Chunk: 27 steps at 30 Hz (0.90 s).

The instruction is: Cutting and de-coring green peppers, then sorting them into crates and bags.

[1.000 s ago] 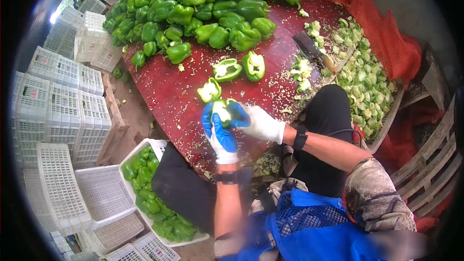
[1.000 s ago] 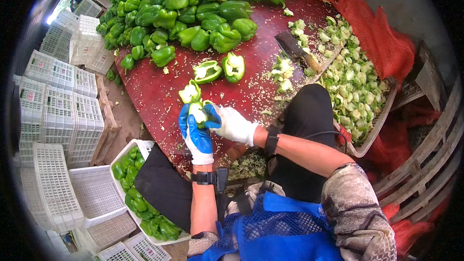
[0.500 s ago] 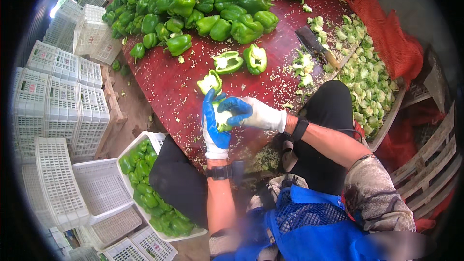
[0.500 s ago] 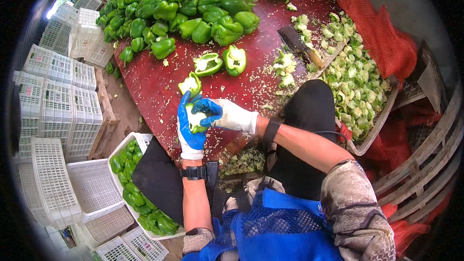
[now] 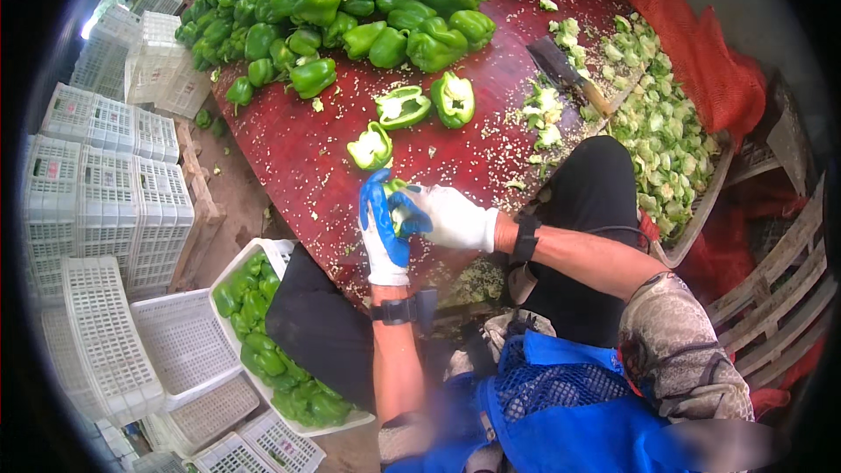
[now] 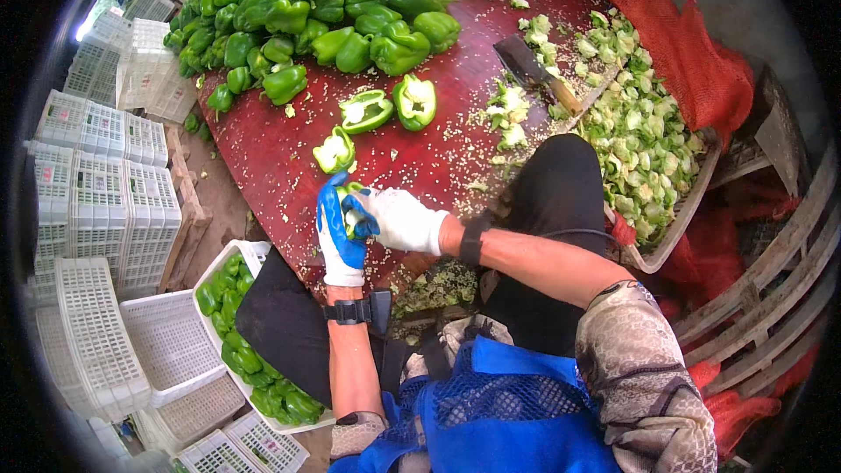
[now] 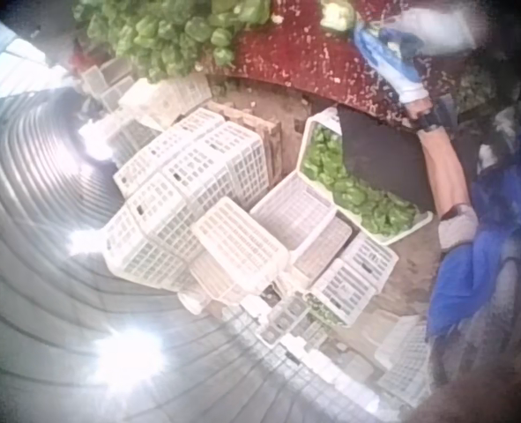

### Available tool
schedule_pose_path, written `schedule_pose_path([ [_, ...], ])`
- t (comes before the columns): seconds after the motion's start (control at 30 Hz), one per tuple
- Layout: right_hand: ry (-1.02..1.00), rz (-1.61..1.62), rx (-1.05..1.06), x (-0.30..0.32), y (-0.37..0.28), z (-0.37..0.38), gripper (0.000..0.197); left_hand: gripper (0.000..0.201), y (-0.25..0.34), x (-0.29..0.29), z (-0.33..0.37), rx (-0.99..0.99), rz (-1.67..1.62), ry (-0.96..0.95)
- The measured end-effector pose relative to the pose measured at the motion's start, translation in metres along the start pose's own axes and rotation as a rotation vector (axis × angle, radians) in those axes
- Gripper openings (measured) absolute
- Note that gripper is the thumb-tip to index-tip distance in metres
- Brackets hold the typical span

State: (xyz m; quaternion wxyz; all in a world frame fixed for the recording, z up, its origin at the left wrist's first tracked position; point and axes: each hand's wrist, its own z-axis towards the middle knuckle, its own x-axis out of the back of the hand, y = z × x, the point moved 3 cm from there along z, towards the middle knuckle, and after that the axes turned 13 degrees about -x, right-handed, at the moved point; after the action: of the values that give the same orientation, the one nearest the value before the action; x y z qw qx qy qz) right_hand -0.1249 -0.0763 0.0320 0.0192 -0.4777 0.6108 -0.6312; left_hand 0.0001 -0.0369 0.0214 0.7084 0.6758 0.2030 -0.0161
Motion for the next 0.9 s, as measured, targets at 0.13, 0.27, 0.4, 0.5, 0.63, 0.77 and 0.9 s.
schedule_pose_path([
  [0.13, 0.455, -0.315, 0.257, -0.016, 0.002, 0.003, 0.045, 0.039, -0.029, 0.002, 0.002, -0.128, -0.019, 0.283],
  [0.27, 0.615, -0.179, 0.048, 0.034, -0.007, -0.008, 0.058, 0.042, -0.006, 0.005, -0.001, -0.137, -0.074, 0.148],
  [0.4, 0.782, -0.063, -0.134, 0.085, 0.031, -0.003, 0.052, 0.046, 0.042, -0.01, -0.003, -0.255, -0.01, 0.184],
  [0.5, 0.783, -0.107, -0.003, 0.07, 0.023, 0.013, 0.053, 0.041, -0.003, 0.008, 0.011, -0.868, 1.32, -0.223],
  [0.63, 0.771, 0.047, 0.047, 0.083, 0.025, 0.01, 0.042, 0.042, 0.006, -0.024, 0.014, -0.715, 1.151, 0.006],
  [0.77, 0.602, -0.008, -0.02, 0.069, 0.006, 0.017, 0.039, 0.046, -0.022, 0.014, 0.014, -0.62, 1.395, -0.188],
  [0.9, 0.589, 0.206, 0.039, 0.084, 0.0, 0.0, 0.027, 0.038, 0.007, 0.012, 0.016, -0.097, -0.282, 0.157],
])
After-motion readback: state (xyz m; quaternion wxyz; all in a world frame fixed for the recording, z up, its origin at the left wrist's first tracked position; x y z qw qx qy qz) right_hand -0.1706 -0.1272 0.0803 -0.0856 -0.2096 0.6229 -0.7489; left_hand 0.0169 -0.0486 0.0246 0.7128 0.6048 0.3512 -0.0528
